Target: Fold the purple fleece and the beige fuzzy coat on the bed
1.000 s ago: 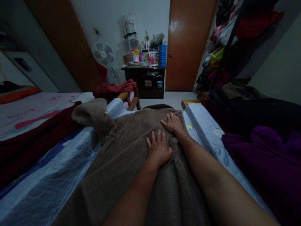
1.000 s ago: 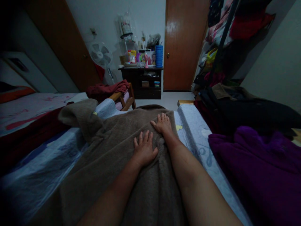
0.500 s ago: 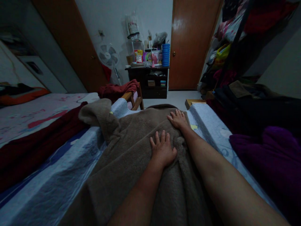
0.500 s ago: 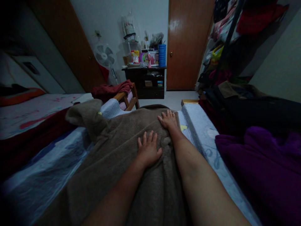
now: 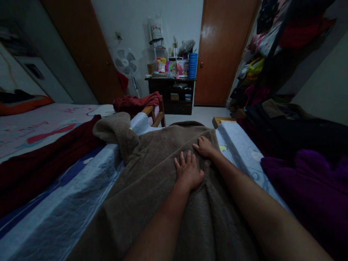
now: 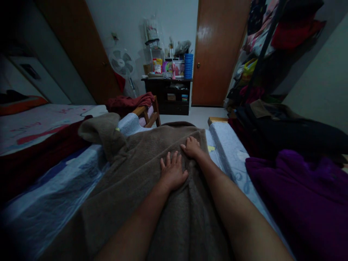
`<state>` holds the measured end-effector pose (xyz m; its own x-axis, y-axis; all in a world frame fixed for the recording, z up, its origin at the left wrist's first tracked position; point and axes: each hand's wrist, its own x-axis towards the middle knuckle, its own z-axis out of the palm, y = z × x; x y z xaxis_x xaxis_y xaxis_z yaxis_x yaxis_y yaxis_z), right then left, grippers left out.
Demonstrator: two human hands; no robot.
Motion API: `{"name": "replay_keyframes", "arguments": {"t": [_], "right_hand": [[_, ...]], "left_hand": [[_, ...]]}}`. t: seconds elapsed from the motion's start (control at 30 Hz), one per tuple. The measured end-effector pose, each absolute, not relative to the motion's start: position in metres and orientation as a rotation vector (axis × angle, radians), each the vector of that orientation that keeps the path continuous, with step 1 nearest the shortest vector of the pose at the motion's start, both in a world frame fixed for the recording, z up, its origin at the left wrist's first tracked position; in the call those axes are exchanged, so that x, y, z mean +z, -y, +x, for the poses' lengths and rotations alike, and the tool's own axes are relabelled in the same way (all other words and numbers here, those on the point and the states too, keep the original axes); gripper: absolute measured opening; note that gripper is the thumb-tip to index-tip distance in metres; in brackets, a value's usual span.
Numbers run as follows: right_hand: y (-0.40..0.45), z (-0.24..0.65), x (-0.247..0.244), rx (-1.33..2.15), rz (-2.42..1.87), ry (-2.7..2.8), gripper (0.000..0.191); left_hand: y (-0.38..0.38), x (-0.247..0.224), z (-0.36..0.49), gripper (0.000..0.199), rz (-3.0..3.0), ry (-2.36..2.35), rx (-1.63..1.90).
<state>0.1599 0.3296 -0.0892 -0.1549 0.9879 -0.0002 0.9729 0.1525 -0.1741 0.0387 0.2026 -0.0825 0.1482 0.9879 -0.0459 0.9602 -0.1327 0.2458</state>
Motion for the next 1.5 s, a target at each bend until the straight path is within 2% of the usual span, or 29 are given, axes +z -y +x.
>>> {"name": "replay_keyframes", "arguments": {"t": [0.07,0.17,0.67,1.0,1.23,1.5], "right_hand": [[-0.323,0.154,-0.091,0.273,-2.026,2.318,0.074],[-0.317,0.149,-0.093,0.337,-2.065,2.325,0.081],[-0.334,0.162,-0.093,0.207,-1.916,2.372,0.082],[-0.351,0.166,-0.101,0.049,-1.864,2.319,0.064],[-0.343,0.165,-0.096,0.132,-1.687,2.454,0.066],[-0.341,0.158,-0.09,0.448,-1.351,2.69,0.049]], "left_hand": [[-0.203,-0.083,0.04,0.084,2.181,-1.937,0.193],[-0.203,-0.084,0.04,0.093,2.154,-1.998,0.228],[-0.203,-0.084,0.04,0.088,2.156,-2.046,0.205],[-0.203,-0.086,0.039,0.087,2.156,-2.039,0.213],[-0.204,-0.09,0.04,0.091,2.157,-2.043,0.265],[-0.217,-0.091,0.032,0.067,2.166,-2.061,0.431]]}}
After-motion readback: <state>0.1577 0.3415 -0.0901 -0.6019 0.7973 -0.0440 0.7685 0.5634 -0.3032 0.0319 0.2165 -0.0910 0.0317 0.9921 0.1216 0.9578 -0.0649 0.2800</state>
